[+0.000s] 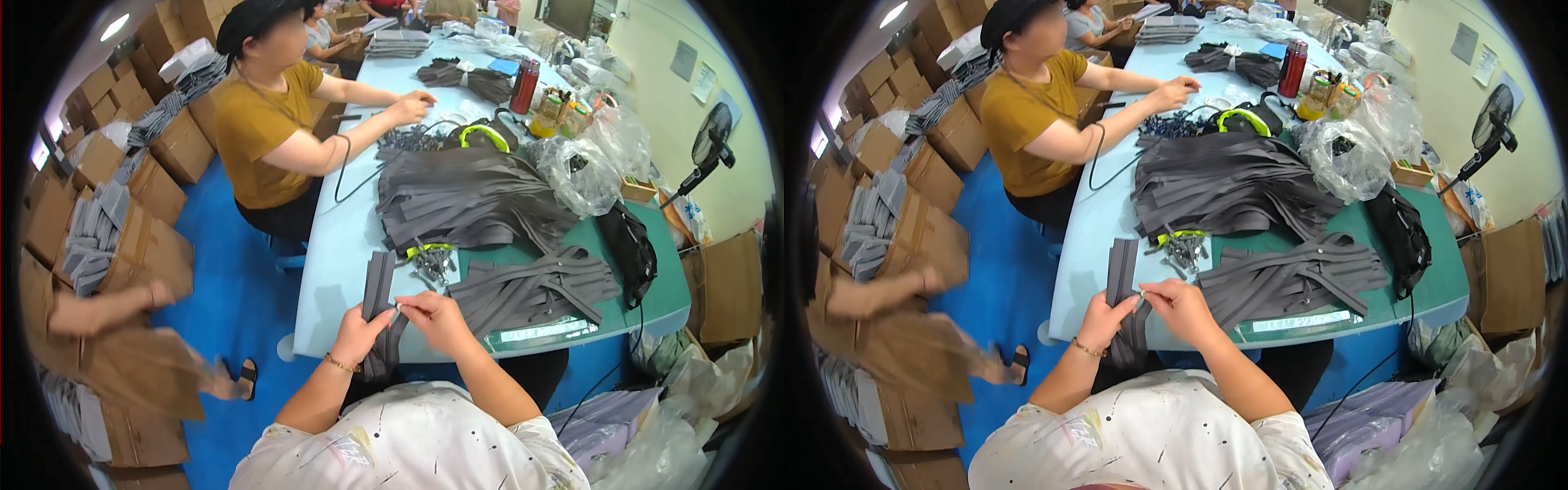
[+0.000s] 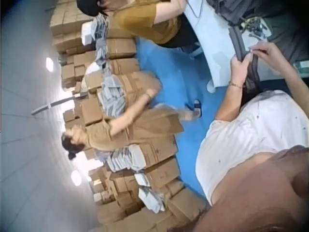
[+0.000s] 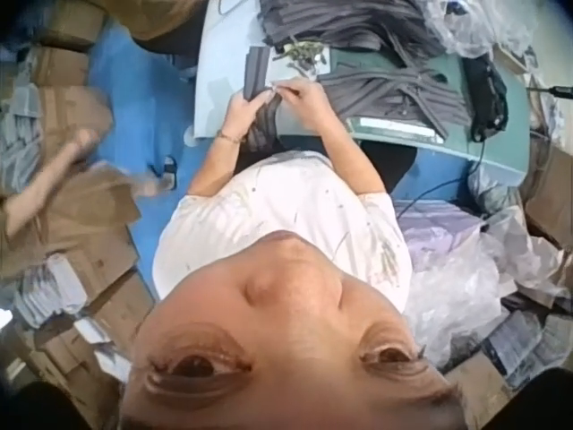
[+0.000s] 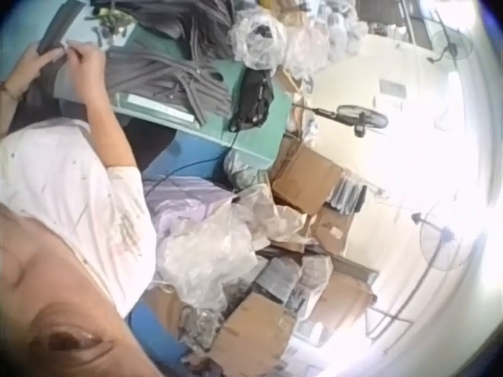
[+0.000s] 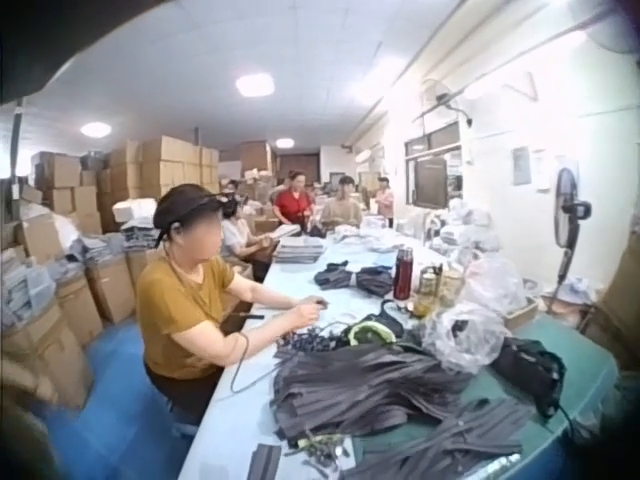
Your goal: Assembling sliders onto zipper tapes in a workshop environment.
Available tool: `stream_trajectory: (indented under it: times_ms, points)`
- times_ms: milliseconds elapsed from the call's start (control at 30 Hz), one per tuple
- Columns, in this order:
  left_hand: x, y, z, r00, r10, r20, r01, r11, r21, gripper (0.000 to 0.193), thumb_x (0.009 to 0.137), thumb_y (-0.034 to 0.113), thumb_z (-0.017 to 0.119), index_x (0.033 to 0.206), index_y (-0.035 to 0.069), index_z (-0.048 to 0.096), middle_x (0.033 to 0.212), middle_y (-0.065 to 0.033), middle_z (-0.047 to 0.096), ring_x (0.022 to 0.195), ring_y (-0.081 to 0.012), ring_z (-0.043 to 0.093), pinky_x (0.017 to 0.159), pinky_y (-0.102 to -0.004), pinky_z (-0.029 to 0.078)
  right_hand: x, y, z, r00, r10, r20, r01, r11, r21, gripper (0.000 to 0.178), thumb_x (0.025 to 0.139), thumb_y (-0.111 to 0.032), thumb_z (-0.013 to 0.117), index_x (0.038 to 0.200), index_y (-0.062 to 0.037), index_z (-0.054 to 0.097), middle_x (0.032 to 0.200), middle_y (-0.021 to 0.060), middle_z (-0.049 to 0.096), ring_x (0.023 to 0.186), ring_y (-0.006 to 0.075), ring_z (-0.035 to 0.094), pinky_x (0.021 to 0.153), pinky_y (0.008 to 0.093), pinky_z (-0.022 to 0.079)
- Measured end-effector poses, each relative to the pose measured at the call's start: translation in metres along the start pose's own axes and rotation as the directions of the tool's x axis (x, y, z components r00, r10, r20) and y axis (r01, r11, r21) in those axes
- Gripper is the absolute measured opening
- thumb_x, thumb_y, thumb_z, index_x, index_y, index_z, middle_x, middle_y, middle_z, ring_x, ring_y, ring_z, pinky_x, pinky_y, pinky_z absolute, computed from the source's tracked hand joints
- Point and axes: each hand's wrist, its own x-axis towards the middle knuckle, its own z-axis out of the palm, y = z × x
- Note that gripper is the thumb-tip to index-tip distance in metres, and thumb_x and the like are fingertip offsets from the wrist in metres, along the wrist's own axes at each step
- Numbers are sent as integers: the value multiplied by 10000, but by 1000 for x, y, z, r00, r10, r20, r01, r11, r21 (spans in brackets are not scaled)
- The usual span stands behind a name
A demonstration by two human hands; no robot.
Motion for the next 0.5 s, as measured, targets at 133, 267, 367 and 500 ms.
stream_trajectory:
  times_ms: [133,267,367,500]
  points:
    - [4,15,-1,998,48,37,-51,993,108,169,832,173,623,863,7,608,706,11,580,630,-50,497,565,-201,407,5,13,-1,982,188,4,-179,931,318,204,831,-98,617,1027,-54,656,740,5,600,669,69,528,613,225,453]
    - [11,27,-2,998,-25,50,24,1000,20,178,807,179,649,863,15,607,680,12,567,590,-48,477,513,-207,377,12,6,-8,963,266,49,-257,844,471,209,838,-116,618,1030,-42,656,816,4,628,685,62,529,628,203,454]
    - [13,26,-5,996,-35,81,33,999,29,178,792,171,663,858,16,606,669,11,561,576,-48,470,493,-207,358,9,2,-9,963,256,83,-265,857,441,208,838,-112,618,1028,-33,655,850,10,639,696,55,534,628,196,456]
    - [12,17,-5,995,-8,102,4,999,38,169,777,178,681,854,47,606,628,26,552,461,-8,388,392,-173,251,5,3,-9,962,244,126,-274,887,372,208,842,-111,614,1031,-34,652,839,8,633,708,56,542,644,198,464]
